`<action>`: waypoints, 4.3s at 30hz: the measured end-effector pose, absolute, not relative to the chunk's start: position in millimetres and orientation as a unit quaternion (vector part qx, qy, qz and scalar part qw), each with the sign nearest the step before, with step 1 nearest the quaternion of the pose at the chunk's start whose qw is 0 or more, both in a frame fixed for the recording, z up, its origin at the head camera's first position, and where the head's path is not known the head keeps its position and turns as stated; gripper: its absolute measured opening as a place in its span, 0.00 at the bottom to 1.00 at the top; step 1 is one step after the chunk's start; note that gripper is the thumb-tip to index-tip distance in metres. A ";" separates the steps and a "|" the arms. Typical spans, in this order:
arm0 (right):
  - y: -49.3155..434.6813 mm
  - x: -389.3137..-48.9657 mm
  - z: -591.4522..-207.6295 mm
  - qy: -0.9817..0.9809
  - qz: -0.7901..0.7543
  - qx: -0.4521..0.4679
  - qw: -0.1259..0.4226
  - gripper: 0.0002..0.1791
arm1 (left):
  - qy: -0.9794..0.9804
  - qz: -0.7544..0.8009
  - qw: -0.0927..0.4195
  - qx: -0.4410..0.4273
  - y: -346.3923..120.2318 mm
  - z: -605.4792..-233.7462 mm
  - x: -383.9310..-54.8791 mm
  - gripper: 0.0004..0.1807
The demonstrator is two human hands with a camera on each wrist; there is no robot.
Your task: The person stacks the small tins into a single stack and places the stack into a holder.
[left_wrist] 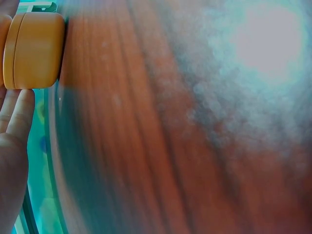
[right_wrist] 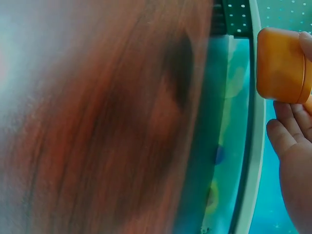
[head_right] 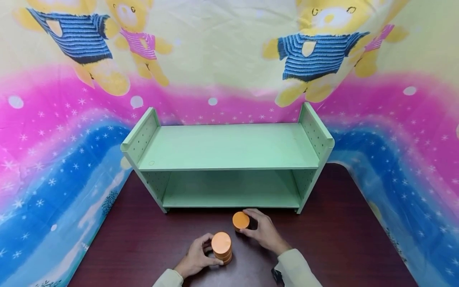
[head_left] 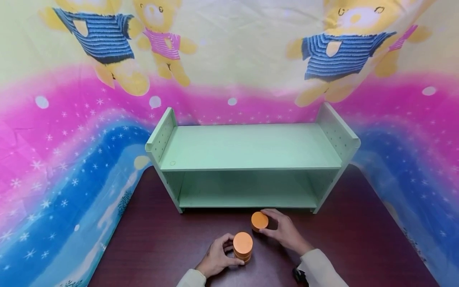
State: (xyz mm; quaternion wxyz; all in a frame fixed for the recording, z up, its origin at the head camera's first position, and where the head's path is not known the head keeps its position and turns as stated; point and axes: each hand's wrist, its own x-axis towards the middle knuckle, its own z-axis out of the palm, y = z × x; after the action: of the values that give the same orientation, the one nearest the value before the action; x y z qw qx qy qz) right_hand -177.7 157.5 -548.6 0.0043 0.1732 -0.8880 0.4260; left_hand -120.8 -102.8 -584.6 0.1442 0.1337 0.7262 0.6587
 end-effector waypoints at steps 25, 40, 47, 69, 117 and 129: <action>162.8 -169.1 -516.3 -0.874 0.410 0.252 0.069 0.33 | 0.719 0.666 0.132 0.148 -102.4 -587.1 -119.0 0.28; 156.7 -159.8 -494.2 -0.866 0.413 0.276 0.063 0.34 | 0.717 0.667 0.136 0.150 -103.1 -585.8 -120.5 0.27; 155.2 -157.4 -489.1 -0.866 0.409 0.282 0.060 0.33 | 0.717 0.666 0.146 0.143 -103.5 -584.5 -121.2 0.27; 144.8 -147.7 -486.9 -0.838 0.418 0.344 0.071 0.33 | 0.721 0.663 0.140 0.144 -104.1 -586.2 -121.4 0.27; 125.2 -137.7 -496.4 -0.794 0.457 0.400 0.041 0.31 | 0.731 0.654 0.137 0.139 -104.0 -583.8 -122.8 0.27; 128.9 -135.4 -501.6 -0.815 0.441 0.376 0.025 0.36 | 0.719 0.664 0.144 0.145 -104.4 -587.3 -123.0 0.27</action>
State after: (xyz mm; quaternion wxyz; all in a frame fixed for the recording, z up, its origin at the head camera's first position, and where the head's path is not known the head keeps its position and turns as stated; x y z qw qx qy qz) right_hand -135.4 128.9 -501.6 0.0246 0.3758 -0.8147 0.4409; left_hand -123.0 -104.4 -587.3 0.1444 0.1445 0.7189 0.6644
